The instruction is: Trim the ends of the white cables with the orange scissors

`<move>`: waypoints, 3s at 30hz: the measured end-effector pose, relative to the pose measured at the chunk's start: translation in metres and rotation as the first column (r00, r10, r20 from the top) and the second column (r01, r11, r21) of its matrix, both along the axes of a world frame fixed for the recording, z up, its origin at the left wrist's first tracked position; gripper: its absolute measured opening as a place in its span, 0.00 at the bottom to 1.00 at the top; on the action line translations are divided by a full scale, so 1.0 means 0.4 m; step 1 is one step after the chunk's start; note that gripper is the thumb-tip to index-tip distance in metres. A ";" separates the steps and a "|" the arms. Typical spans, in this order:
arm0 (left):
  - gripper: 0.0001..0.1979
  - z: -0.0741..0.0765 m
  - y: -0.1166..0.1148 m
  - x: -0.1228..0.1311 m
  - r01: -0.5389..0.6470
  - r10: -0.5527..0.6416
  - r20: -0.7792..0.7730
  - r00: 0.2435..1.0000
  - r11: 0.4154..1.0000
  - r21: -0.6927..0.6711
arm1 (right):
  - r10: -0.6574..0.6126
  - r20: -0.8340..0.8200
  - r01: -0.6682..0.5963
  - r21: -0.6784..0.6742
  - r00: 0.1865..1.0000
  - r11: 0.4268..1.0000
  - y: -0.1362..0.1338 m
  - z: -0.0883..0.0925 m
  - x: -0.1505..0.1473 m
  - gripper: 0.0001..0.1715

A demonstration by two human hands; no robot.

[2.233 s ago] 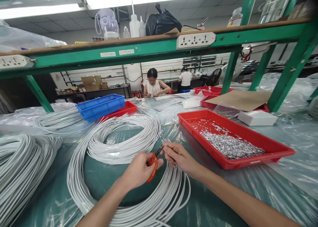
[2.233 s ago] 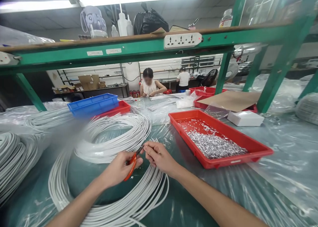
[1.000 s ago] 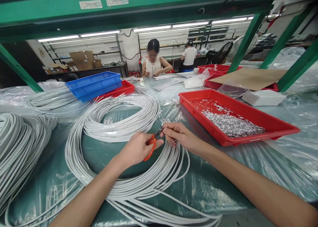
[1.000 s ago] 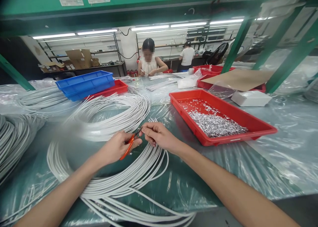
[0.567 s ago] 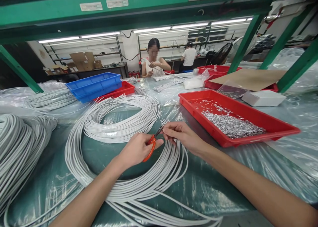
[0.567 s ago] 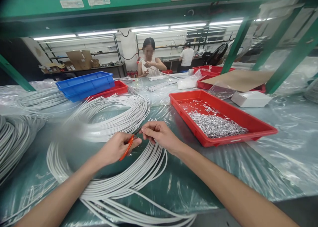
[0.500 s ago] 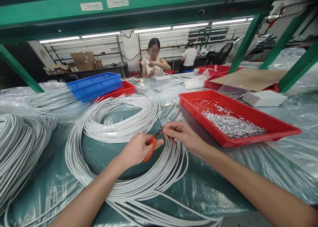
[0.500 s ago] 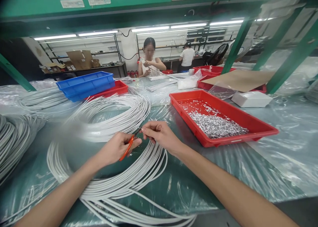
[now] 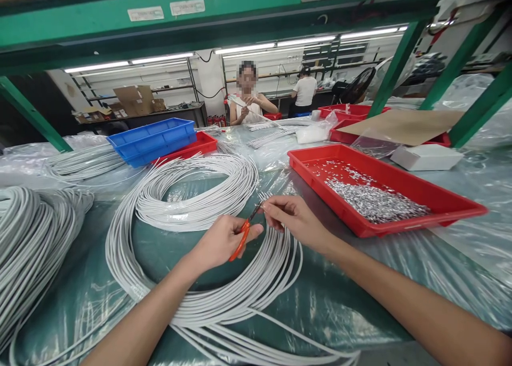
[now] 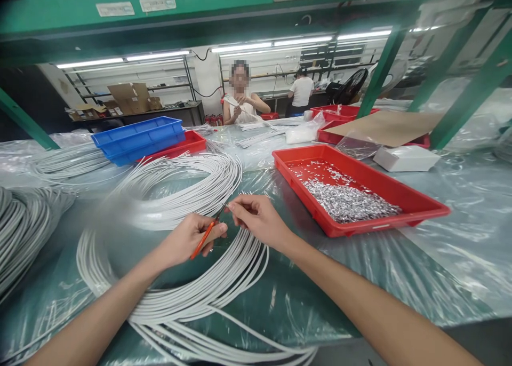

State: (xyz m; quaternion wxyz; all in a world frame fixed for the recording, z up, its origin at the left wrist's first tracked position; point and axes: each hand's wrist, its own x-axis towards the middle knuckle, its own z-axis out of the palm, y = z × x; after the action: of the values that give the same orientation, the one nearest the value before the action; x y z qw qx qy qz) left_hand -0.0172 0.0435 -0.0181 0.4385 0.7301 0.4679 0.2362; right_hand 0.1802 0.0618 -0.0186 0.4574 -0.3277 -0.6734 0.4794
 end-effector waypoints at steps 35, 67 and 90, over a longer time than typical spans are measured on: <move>0.25 0.015 -0.018 0.011 0.033 -0.029 0.068 0.997 0.998 -0.055 | -0.472 0.067 0.339 0.609 0.879 0.717 -0.037 0.003 -0.011 0.06; 0.11 0.018 -0.001 0.003 -0.231 0.190 0.281 0.941 0.965 0.123 | -0.196 0.220 0.128 0.288 0.956 0.949 -0.034 -0.017 -0.028 0.13; 0.16 0.025 0.005 0.008 -0.199 0.194 0.362 0.912 0.980 -0.025 | -0.275 0.259 0.169 0.365 0.926 0.915 -0.041 -0.014 -0.029 0.13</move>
State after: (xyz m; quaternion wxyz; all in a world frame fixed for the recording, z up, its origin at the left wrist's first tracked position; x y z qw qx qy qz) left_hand -0.0141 0.0456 -0.0083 0.4869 0.6258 0.4484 0.4126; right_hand 0.1687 0.0455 -0.0242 0.4490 -0.3901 -0.7655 0.2452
